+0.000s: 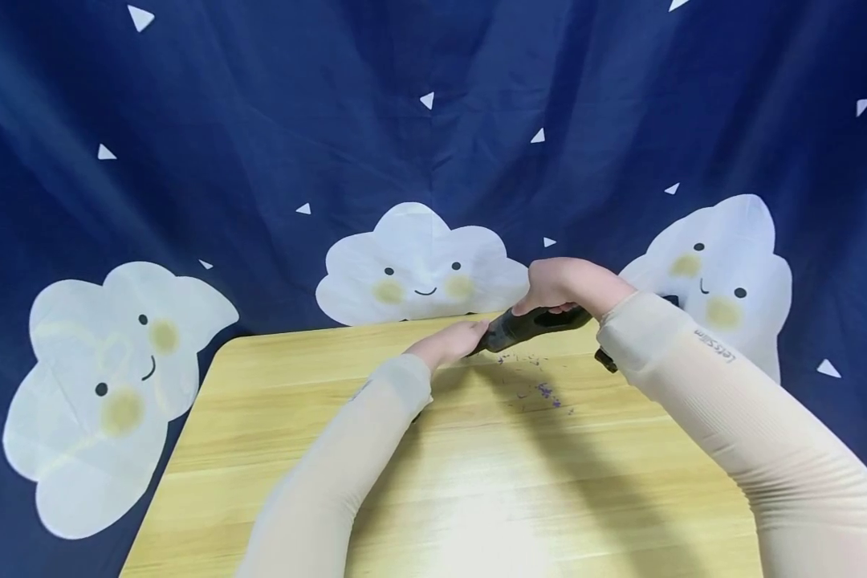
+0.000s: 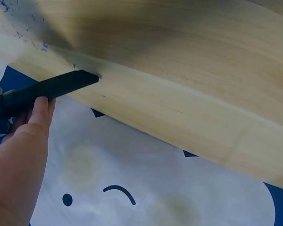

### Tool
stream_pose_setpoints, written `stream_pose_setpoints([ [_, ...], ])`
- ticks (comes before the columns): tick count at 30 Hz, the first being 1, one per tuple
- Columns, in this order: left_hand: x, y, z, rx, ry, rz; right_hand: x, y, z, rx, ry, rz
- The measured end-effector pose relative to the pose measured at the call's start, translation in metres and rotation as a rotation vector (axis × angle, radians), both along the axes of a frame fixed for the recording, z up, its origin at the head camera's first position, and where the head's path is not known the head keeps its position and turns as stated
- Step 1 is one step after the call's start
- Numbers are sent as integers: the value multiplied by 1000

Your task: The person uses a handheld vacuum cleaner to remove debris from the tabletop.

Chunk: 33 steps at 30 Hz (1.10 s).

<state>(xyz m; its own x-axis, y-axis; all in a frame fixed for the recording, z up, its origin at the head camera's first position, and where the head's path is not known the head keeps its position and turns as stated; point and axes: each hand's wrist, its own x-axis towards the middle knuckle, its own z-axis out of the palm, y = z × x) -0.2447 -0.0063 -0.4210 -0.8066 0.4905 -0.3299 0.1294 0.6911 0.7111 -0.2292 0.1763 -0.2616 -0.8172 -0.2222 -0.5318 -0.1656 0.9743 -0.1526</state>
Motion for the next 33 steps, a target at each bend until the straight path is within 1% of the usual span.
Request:
stream_pose_setpoints([
  [4,-5,2,-2,10,25,25,-1,1,1,-33,4,-16],
  [10,-7,6,-5,7,2,63,-3,3,-2,-45,-21,-27],
  [13,-6,8,-7,16,18,74,-4,4,-3,-34,-26,-43],
  [22,0,18,-12,72,6,106,-1,6,6,-28,-56,-91],
  [27,2,23,-13,106,-38,141,0,4,11,3,-48,-99],
  [33,4,29,-16,140,-32,141,0,2,14,38,-39,-83],
])
